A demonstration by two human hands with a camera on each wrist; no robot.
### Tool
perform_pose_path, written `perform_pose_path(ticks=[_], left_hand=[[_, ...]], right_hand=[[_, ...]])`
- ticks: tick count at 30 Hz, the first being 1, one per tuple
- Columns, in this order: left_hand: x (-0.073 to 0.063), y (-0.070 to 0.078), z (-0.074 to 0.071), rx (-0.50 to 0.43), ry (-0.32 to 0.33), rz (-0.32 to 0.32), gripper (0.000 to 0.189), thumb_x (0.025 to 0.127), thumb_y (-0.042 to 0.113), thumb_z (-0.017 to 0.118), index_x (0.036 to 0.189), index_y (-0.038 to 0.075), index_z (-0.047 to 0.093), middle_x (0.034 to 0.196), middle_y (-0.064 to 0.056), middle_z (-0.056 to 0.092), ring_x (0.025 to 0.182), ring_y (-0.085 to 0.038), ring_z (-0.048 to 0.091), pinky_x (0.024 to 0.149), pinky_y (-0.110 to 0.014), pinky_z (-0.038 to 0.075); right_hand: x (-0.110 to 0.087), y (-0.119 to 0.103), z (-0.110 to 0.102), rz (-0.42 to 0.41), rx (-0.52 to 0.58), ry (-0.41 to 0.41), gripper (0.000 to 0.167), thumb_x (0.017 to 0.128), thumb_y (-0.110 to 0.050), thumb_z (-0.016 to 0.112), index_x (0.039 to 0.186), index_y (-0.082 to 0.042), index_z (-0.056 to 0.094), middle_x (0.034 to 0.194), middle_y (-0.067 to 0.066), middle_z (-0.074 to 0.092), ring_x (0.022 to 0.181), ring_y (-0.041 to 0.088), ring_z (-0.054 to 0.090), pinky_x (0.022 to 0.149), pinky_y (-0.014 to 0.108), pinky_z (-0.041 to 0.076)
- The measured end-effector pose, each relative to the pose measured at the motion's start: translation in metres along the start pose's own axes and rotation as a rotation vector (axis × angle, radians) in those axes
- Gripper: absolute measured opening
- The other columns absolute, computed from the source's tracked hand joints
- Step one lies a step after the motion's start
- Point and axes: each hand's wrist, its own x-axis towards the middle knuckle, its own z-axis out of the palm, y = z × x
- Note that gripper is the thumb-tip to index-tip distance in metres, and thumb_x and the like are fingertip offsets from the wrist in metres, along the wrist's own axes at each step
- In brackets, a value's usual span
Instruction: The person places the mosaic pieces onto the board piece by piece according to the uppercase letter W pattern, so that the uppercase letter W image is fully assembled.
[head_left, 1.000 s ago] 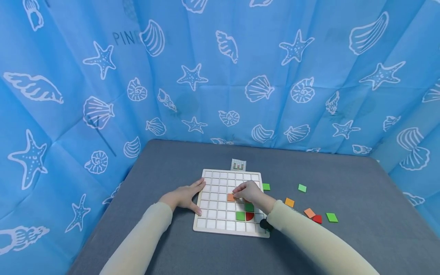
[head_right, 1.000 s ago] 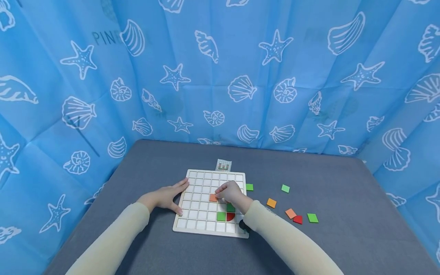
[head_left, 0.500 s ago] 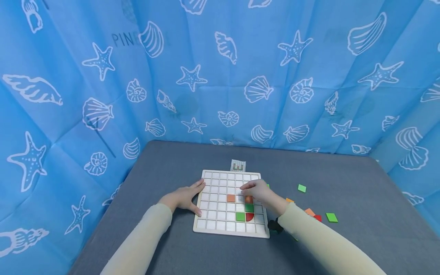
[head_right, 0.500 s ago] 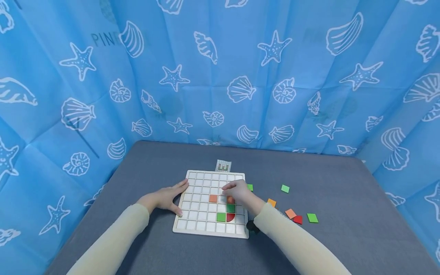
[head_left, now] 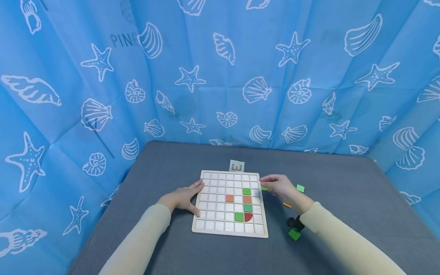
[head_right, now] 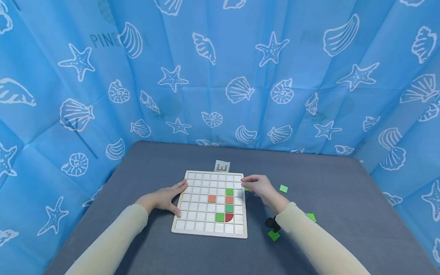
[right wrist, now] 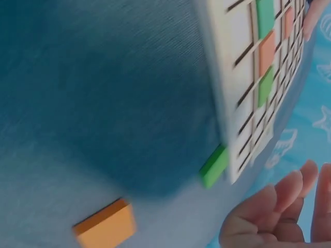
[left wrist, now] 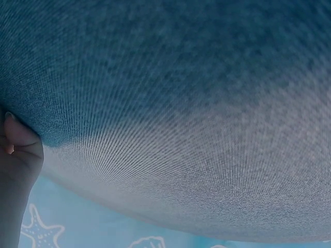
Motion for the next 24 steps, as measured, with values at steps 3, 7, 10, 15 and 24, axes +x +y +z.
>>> perform_pose_path(ticks=[3, 7, 10, 15, 24], left_hand=[[0.0, 0.0, 0.0, 0.002, -0.002, 0.001, 0.112, 0.072, 0.049, 0.081, 0.158, 0.018, 0.016, 0.163, 0.005, 0.002, 0.144, -0.032, 0.023, 0.11, -0.051, 0.028], [0.0, 0.0, -0.001, 0.001, -0.003, 0.004, 0.112, 0.072, 0.049, 0.081, 0.158, 0.018, 0.016, 0.163, 0.005, 0.001, 0.144, -0.033, 0.023, 0.11, -0.051, 0.028], [0.0, 0.0, 0.0, 0.001, -0.002, 0.005, 0.112, 0.072, 0.049, 0.081, 0.158, 0.018, 0.017, 0.163, 0.004, 0.002, 0.144, -0.033, 0.023, 0.11, -0.051, 0.028], [0.001, -0.001, 0.0, 0.008, -0.002, 0.008, 0.112, 0.073, 0.05, 0.081, 0.158, 0.018, 0.016, 0.163, 0.004, 0.002, 0.144, -0.033, 0.023, 0.11, -0.05, 0.028], [0.0, 0.001, 0.0, 0.001, -0.006, -0.005, 0.112, 0.072, 0.049, 0.082, 0.158, 0.018, 0.016, 0.163, 0.004, 0.002, 0.144, -0.032, 0.022, 0.11, -0.05, 0.027]], right_hand=[[0.004, 0.007, -0.008, -0.012, -0.011, -0.009, 0.035, 0.097, -0.017, 0.061, 0.126, 0.002, 0.062, 0.124, 0.019, 0.059, 0.105, 0.035, 0.053, 0.084, 0.047, 0.045], [0.01, 0.017, -0.015, -0.034, -0.036, -0.032, 0.036, 0.097, -0.018, 0.061, 0.128, 0.001, 0.06, 0.127, 0.021, 0.057, 0.112, 0.036, 0.052, 0.087, 0.048, 0.045], [0.016, 0.024, -0.017, -0.068, -0.058, -0.062, 0.037, 0.097, -0.015, 0.062, 0.129, 0.003, 0.059, 0.131, 0.024, 0.054, 0.119, 0.04, 0.049, 0.092, 0.052, 0.044], [0.026, 0.033, -0.022, -0.109, -0.111, -0.09, 0.04, 0.095, -0.014, 0.065, 0.13, 0.003, 0.059, 0.134, 0.028, 0.051, 0.122, 0.042, 0.048, 0.095, 0.055, 0.043], [0.04, 0.038, -0.03, -0.104, -0.227, -0.137, 0.041, 0.092, -0.009, 0.068, 0.129, 0.005, 0.06, 0.117, 0.025, 0.057, 0.098, 0.03, 0.052, 0.081, 0.041, 0.046]])
